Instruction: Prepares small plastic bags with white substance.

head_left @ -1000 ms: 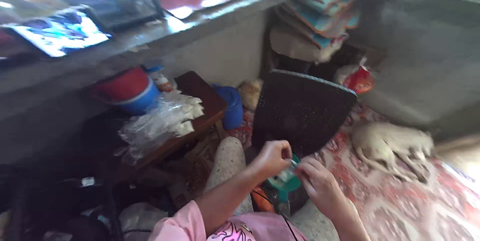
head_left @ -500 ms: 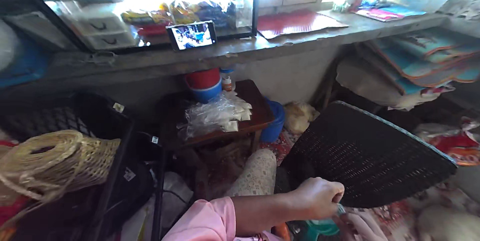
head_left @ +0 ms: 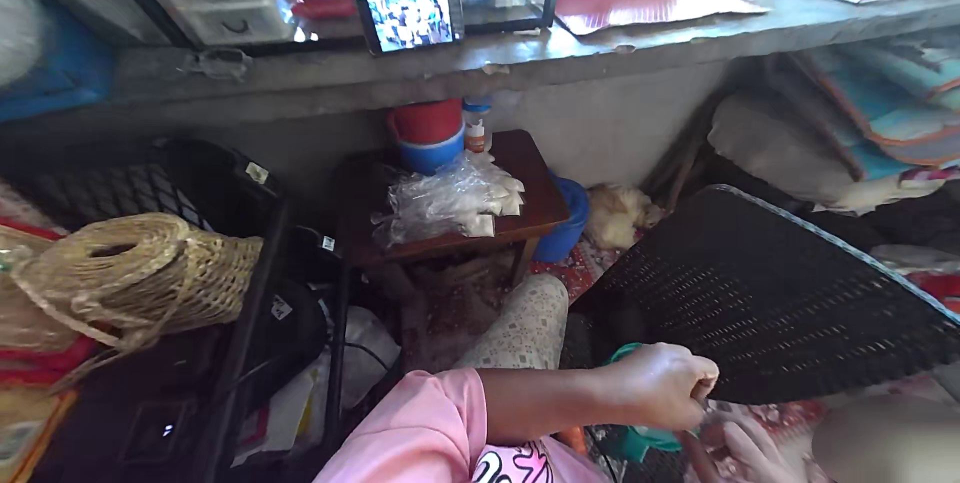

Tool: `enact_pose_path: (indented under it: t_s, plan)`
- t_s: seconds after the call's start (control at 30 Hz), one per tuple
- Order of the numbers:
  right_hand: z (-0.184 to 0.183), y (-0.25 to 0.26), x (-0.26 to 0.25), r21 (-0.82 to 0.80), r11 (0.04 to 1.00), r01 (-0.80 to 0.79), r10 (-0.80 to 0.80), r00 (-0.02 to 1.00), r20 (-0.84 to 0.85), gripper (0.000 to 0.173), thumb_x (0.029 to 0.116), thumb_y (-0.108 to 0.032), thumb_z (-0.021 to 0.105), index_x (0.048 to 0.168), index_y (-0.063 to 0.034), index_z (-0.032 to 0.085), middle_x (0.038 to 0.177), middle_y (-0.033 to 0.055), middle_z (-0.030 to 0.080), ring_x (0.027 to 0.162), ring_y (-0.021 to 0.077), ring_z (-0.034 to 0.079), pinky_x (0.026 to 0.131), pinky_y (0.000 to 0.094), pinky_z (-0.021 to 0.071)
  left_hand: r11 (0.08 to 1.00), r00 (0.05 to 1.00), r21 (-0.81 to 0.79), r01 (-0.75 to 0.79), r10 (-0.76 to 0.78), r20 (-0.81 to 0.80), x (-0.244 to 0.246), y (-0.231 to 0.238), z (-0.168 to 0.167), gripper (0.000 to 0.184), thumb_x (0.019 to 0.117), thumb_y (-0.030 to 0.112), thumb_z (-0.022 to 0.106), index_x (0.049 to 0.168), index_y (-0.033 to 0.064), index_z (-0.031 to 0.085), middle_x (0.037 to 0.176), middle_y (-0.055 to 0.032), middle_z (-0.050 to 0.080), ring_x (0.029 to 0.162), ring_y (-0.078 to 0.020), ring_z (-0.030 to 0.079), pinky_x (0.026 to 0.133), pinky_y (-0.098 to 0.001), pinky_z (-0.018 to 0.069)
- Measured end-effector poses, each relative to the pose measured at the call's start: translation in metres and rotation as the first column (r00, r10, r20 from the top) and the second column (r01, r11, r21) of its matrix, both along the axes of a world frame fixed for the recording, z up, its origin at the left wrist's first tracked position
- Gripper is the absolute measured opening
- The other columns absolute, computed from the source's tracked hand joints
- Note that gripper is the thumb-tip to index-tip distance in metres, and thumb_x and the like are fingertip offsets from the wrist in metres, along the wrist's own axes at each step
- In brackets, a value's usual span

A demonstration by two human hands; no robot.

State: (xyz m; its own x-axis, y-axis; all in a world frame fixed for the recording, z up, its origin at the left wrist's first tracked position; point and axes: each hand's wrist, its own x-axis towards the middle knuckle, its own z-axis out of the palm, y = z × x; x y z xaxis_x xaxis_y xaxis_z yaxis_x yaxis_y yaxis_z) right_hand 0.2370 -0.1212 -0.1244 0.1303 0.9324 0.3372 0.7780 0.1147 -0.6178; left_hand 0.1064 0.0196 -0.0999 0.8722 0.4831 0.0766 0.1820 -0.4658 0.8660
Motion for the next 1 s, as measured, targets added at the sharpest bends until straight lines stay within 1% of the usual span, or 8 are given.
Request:
enact_pose_path:
  t_s: [0.13,0.23,0.4,0.47,0.63,0.9,0.93,1.0]
  plan:
    - [-0.003,0.004,-0.004,0.102,0.994,0.045,-0.037,0.996,-0.075,0.017,0.0904,-0.008,0.070,0.080,0.0041,0.065,0.079,0.0139,0.064,0.074,0.0153,0.064,0.066,0.0276,0.0552,0.988,0.962,-0.148,-0.052,0.089,0.259,-0.003,0.004,0.012,0.017,0.0809,-0.006,0.071,0.097,-0.0066,0.064,0.087,-0.0161,0.064,0.076,-0.0233,0.062,0.069,-0.0380,0.0532]
    - [0.003,0.005,-0.005,0.189,0.980,0.063,-0.039,0.991,-0.131,0.017,0.0907,-0.006,0.068,0.078,0.0024,0.062,0.084,0.0123,0.065,0.080,0.0111,0.064,0.070,0.0227,0.0544,0.947,0.928,-0.311,-0.083,0.188,0.323,-0.008,0.010,0.019,0.016,0.0885,-0.007,0.059,0.104,-0.0058,0.062,0.094,-0.0151,0.063,0.069,-0.0185,0.063,0.059,-0.0341,0.0564]
    - [0.007,0.007,-0.006,0.262,0.964,0.044,0.039,0.952,-0.303,0.015,0.0859,0.002,0.069,0.079,-0.0059,0.057,0.093,0.0017,0.067,0.087,0.0020,0.064,0.072,0.0167,0.0547,0.978,0.964,-0.150,0.144,-0.104,0.244,-0.010,0.023,-0.005,0.046,0.0793,-0.008,0.071,0.125,-0.0028,0.067,0.118,-0.0204,0.067,0.103,-0.0302,0.066,0.086,-0.0452,0.0551]
    - [0.010,0.009,-0.009,0.280,0.959,0.041,0.064,0.932,-0.358,0.017,0.0858,0.003,0.069,0.089,-0.0119,0.061,0.098,-0.0055,0.069,0.091,0.0001,0.066,0.076,0.0177,0.0573,0.953,0.950,-0.195,0.234,-0.181,0.253,-0.007,0.018,-0.021,0.035,0.0857,-0.002,0.076,0.120,-0.0059,0.067,0.110,-0.0196,0.070,0.101,-0.0274,0.068,0.089,-0.0446,0.0548]
    - [0.017,0.006,-0.010,0.246,0.968,0.060,0.061,0.886,-0.459,0.035,0.0843,0.005,0.074,0.109,-0.0176,0.063,0.097,-0.0139,0.070,0.086,0.0001,0.067,0.080,0.0212,0.0595,0.970,0.960,-0.167,0.174,-0.130,0.247,-0.003,0.010,-0.040,0.021,0.0884,0.013,0.080,0.089,-0.0049,0.069,0.079,-0.0126,0.065,0.078,-0.0207,0.062,0.074,-0.0405,0.0508]
    - [0.037,0.000,0.000,0.363,0.924,0.118,0.125,0.805,-0.579,0.034,0.0897,-0.002,0.074,0.117,-0.0184,0.061,0.099,-0.0102,0.069,0.084,0.0046,0.067,0.077,0.0242,0.0592,0.986,0.965,-0.078,0.146,-0.125,0.230,-0.002,0.014,-0.040,0.019,0.0875,0.011,0.079,0.081,-0.0028,0.068,0.078,-0.0115,0.064,0.086,-0.0240,0.061,0.085,-0.0418,0.0468]
    - [0.040,-0.001,0.002,0.339,0.933,0.123,0.102,0.813,-0.574,0.042,0.0879,-0.007,0.078,0.124,-0.0147,0.057,0.103,-0.0079,0.067,0.089,0.0057,0.066,0.080,0.0255,0.0582,0.987,0.966,-0.074,0.143,-0.123,0.228,-0.002,0.014,-0.040,0.019,0.0871,0.011,0.079,0.082,-0.0027,0.068,0.078,-0.0114,0.065,0.086,-0.0240,0.061,0.086,-0.0417,0.0467]
    - [0.042,-0.003,0.009,0.160,0.985,0.068,0.008,0.900,-0.436,0.082,0.0837,-0.032,0.086,0.146,-0.0015,0.042,0.128,0.0047,0.060,0.110,0.0097,0.061,0.089,0.0265,0.0546,0.987,0.965,-0.063,0.150,-0.133,0.226,-0.003,0.013,-0.039,0.017,0.0860,0.010,0.080,0.082,-0.0028,0.069,0.078,-0.0113,0.065,0.085,-0.0236,0.061,0.085,-0.0415,0.0467]
